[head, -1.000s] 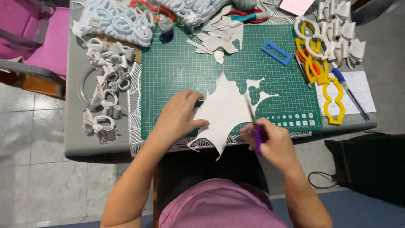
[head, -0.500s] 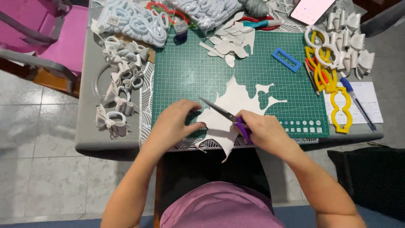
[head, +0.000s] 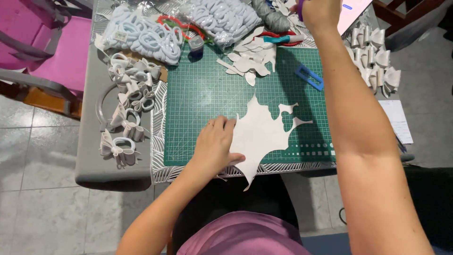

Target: Cutting out intricate shapes from white material using scissors and applying small blue strips.

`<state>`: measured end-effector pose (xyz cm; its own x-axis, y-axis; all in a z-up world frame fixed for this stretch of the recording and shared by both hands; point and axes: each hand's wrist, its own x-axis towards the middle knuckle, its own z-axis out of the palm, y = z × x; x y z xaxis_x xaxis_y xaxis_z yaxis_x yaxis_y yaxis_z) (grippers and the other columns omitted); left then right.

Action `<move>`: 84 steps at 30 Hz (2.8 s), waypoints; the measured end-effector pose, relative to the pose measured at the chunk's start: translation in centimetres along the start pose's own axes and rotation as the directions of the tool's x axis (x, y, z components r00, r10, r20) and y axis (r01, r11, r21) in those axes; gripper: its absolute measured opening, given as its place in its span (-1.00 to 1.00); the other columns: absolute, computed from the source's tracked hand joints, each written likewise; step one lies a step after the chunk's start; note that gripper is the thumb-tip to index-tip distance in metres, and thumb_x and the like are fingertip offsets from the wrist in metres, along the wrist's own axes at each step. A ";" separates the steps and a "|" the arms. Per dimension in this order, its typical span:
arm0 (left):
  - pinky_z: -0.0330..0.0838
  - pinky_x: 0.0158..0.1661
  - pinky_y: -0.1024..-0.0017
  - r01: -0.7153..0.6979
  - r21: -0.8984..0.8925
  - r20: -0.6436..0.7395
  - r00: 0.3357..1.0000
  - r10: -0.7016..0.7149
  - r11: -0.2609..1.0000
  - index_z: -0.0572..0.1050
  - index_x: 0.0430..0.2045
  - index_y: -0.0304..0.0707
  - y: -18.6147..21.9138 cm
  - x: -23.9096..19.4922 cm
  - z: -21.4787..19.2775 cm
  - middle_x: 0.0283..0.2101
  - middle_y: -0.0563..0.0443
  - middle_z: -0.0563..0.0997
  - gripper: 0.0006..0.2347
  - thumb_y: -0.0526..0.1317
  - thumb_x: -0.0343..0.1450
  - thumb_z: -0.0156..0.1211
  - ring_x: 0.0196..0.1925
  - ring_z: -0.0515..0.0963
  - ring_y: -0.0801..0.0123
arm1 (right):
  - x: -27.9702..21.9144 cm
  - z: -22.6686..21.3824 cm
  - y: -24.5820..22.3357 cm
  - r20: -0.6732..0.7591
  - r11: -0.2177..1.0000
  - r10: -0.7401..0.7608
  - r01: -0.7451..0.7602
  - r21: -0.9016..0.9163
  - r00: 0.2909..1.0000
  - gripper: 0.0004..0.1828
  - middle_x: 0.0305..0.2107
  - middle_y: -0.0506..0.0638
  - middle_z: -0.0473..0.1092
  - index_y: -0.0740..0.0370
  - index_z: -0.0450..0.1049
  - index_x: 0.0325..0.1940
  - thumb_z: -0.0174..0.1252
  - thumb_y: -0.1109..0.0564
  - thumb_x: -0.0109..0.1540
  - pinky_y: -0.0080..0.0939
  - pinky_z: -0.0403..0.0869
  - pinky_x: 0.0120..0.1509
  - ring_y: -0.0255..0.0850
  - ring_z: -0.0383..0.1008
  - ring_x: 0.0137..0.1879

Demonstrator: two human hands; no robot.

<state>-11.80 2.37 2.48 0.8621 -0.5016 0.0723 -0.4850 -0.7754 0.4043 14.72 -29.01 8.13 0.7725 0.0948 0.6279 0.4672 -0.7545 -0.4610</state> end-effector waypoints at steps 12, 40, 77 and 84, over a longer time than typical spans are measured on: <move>0.57 -0.10 -0.14 0.044 -0.139 0.202 0.979 -0.015 0.989 0.17 0.07 -0.59 1.5 4.8 1.4 -0.26 -0.42 0.57 -0.22 -0.19 0.12 0.65 -0.13 0.65 -0.41 | -20.0 -7.2 -15.3 0.242 0.803 0.443 -0.502 0.321 0.863 -0.67 -0.22 0.12 0.52 0.26 0.46 -0.03 0.44 0.11 0.26 -0.35 0.48 -0.41 -0.18 0.55 -0.49; 0.70 -0.40 0.30 -0.037 -0.976 0.065 0.891 -0.449 -0.213 0.33 -0.21 -0.39 3.9 -4.1 -1.4 -0.39 -0.16 0.56 -0.74 -0.19 0.46 0.24 -0.41 0.66 0.23 | -23.2 -7.8 -17.7 0.393 0.547 0.317 -0.505 0.668 0.863 -0.70 -0.48 0.14 0.42 0.31 0.25 -0.27 0.31 0.36 0.19 -0.35 0.52 -0.66 -0.20 0.52 -0.72; 0.07 0.45 0.46 0.289 -0.956 0.248 0.690 -0.680 -0.056 0.49 0.17 -0.22 8.8 -3.2 1.2 0.32 0.02 0.52 -0.45 0.03 0.30 0.25 0.36 0.46 0.43 | -36.9 -12.4 -24.5 0.911 0.457 0.137 -0.841 0.290 0.388 -0.60 -0.54 -0.10 0.44 0.11 0.29 -0.31 0.12 -0.24 0.27 -0.32 0.39 -0.26 -0.34 0.41 -0.43; 0.02 0.46 0.48 0.315 -0.923 0.380 0.667 -0.641 -0.220 0.49 0.18 -0.24 10.8 -4.2 1.9 0.32 0.06 0.52 -0.46 0.08 0.36 0.10 0.37 0.45 0.47 | -36.2 -8.8 -24.7 0.758 0.535 0.141 -0.693 0.483 0.637 -0.26 -0.53 -0.12 0.35 0.11 0.24 -0.29 -0.14 -0.64 0.23 -0.32 0.35 -0.24 -0.34 0.41 -0.49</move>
<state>-20.96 -4.63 4.79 0.8302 0.0162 -0.5573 0.5135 0.3669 0.7757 -28.56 -19.55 2.32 0.8840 0.4461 -0.1399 -0.0773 -0.1556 -0.9848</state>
